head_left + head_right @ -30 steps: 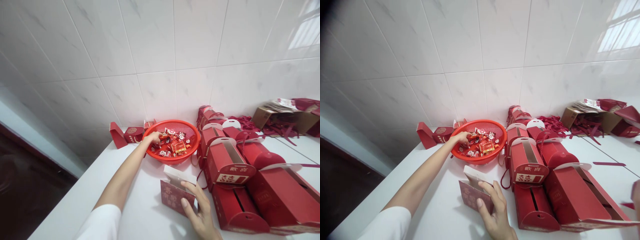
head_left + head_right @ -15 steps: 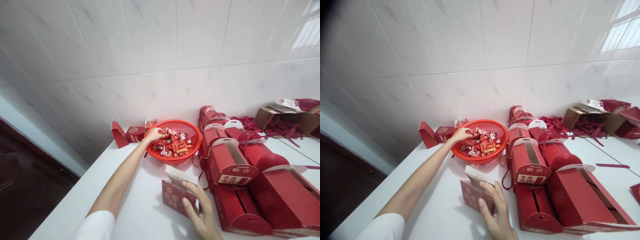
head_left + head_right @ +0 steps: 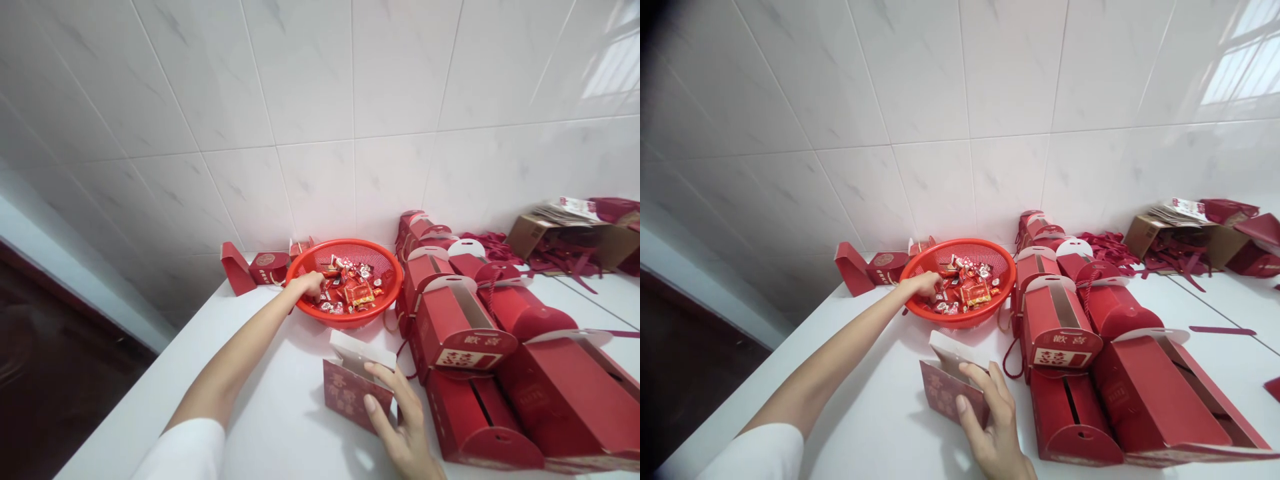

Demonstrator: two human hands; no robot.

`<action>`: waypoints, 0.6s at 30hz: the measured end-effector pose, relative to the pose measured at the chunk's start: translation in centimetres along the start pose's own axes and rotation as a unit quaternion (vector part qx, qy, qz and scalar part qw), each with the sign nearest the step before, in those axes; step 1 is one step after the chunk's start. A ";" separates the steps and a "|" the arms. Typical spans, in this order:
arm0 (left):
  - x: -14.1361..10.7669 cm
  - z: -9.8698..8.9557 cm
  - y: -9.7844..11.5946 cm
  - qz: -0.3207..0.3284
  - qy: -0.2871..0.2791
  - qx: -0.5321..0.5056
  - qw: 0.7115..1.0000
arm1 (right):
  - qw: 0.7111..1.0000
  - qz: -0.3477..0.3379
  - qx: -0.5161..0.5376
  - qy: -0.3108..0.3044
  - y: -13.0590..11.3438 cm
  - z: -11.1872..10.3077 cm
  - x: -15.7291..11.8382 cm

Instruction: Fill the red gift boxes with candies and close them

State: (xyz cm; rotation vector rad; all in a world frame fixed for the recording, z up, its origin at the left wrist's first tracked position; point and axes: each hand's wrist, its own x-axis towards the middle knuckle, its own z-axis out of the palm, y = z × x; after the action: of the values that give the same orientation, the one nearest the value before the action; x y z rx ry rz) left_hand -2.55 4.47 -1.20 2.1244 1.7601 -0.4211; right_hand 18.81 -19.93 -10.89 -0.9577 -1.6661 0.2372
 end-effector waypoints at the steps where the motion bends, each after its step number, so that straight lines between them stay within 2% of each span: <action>1: 0.0 0.0 -0.1 0.003 0.004 -0.005 1.000 | 1.000 -0.001 -0.002 0.002 0.0 0.0 0.0; 10: -1.2 -0.3 0.3 0.082 0.056 -0.077 0.992 | 1.000 0.009 -0.007 0.001 0.1 0.1 -0.2; 18: -1.0 0.0 2.6 0.105 -0.019 -0.029 0.994 | 1.000 -0.006 0.004 0.002 0.0 0.0 0.2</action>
State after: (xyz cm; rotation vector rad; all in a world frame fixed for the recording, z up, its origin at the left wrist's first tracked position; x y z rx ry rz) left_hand -0.16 3.13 -0.58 2.2157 1.4889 -0.3469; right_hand 18.80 -19.85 -10.74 -0.9423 -1.6652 0.2342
